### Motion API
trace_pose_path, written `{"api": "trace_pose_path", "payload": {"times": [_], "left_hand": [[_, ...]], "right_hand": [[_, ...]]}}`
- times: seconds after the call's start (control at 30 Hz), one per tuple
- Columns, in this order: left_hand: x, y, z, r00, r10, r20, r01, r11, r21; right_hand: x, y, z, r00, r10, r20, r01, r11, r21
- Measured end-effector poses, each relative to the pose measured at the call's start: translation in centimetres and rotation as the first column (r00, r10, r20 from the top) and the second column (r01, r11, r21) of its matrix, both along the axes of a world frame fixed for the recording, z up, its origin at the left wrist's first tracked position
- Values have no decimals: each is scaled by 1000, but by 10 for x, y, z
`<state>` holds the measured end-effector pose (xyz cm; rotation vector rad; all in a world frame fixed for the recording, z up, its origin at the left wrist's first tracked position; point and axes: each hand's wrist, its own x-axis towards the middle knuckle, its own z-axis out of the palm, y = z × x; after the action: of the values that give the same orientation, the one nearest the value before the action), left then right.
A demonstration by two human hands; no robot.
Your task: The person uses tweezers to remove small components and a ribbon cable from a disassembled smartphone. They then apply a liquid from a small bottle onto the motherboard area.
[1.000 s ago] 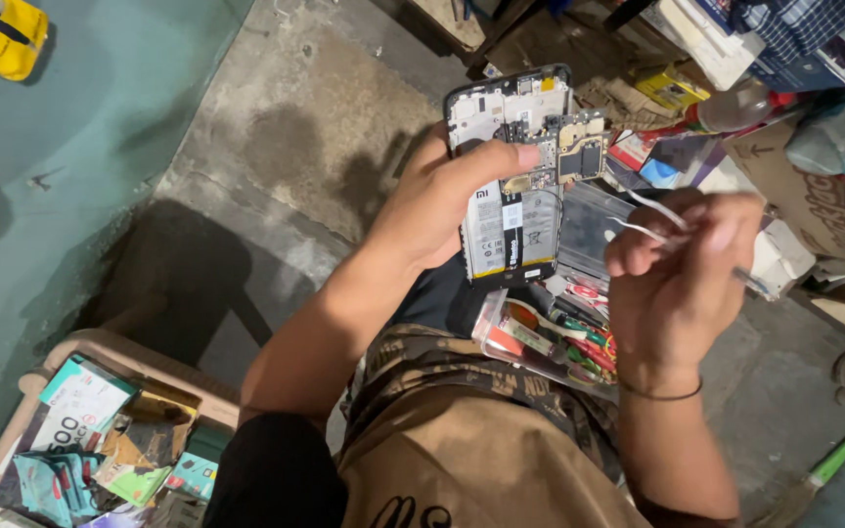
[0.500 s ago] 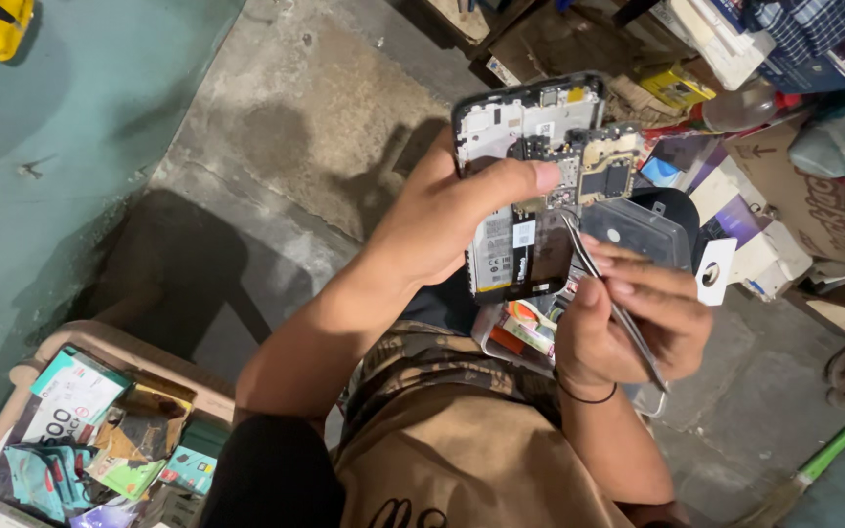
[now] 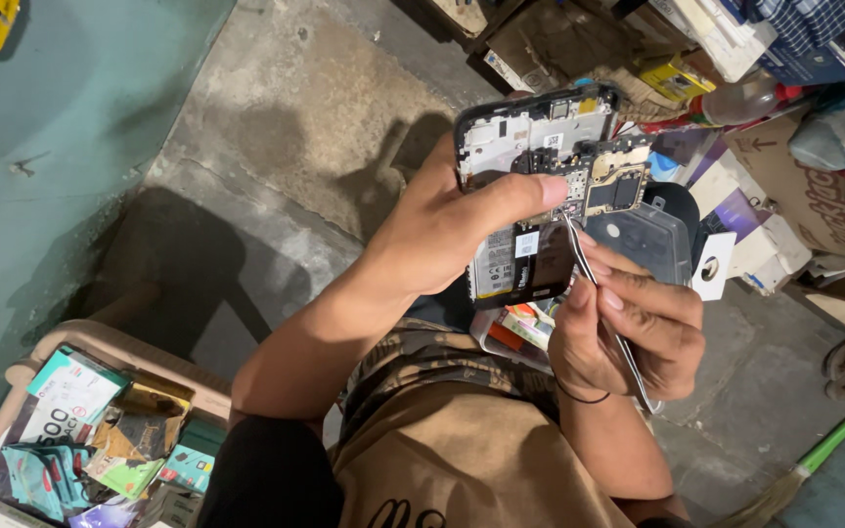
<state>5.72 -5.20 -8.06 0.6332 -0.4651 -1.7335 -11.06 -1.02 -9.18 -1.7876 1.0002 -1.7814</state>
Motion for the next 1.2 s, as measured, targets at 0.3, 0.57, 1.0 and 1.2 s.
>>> {"api": "trace_pose_path", "payload": {"times": [0.3, 0.57, 1.0, 1.2], "left_hand": [[4, -2, -3, 982, 1, 187, 26, 989, -145], [6, -3, 3, 973, 4, 233, 42, 980, -193], [10, -1, 7, 964, 17, 264, 50, 967, -248], [10, -2, 9, 964, 17, 266, 50, 968, -245]], "right_hand": [[-1, 0, 0, 1000, 5, -21, -5, 1000, -1], [-5, -2, -2, 1000, 5, -12, -5, 1000, -18], [-4, -2, -3, 999, 8, -31, -9, 1000, -30], [-7, -1, -4, 1000, -9, 4, 9, 1000, -13]]}}
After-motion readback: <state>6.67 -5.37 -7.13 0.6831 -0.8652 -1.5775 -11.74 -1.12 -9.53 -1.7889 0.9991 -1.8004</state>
